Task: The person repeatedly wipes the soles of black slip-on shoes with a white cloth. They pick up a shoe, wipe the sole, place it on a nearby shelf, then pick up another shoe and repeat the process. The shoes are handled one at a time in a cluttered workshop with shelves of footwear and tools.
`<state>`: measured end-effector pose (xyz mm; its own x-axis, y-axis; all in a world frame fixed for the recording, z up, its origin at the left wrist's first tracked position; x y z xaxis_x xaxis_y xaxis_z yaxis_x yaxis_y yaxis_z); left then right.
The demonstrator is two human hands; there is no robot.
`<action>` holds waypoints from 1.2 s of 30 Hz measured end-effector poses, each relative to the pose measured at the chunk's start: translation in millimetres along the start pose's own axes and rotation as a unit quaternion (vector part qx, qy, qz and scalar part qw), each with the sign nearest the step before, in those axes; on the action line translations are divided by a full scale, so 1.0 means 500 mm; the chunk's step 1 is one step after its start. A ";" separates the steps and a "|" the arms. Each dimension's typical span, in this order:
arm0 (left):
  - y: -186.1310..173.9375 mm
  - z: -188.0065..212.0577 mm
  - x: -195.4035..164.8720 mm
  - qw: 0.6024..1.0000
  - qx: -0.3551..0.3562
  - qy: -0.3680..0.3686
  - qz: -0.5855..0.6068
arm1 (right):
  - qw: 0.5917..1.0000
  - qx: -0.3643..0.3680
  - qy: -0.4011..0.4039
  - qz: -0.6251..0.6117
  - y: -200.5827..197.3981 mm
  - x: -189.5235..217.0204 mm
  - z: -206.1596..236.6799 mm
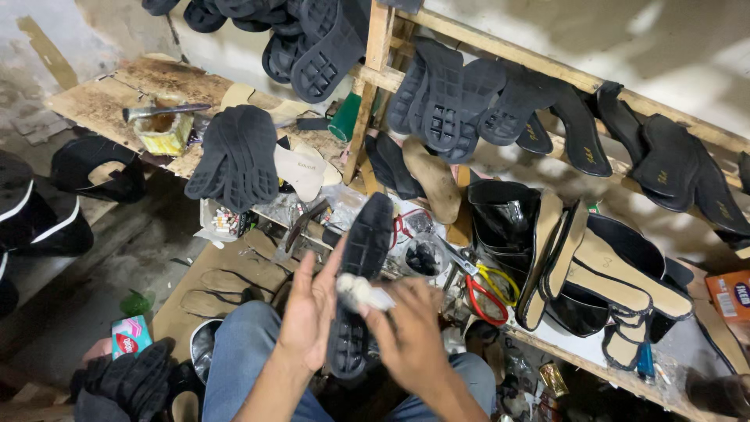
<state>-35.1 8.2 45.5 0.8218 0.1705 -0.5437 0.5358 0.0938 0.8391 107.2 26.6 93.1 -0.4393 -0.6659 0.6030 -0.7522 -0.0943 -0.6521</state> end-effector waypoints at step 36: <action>-0.008 0.003 0.020 0.990 -0.024 0.026 -0.138 | 0.787 -0.116 0.259 -0.548 0.024 -0.072 -0.034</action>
<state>-28.9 8.1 36.6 0.6341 0.1813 -0.7517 0.7272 0.1906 0.6594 105.9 62.1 71.4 0.4390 0.1171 0.8908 -0.8620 -0.2246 0.4544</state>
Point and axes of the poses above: each hand's wrist, its own z-axis away from the middle knuckle, its own y-axis out of the palm, x = y × z, the point moved 4 cm from there along -z, towards the middle knuckle, and after that the axes turned 8 degrees about y, right-handed, at the moved point
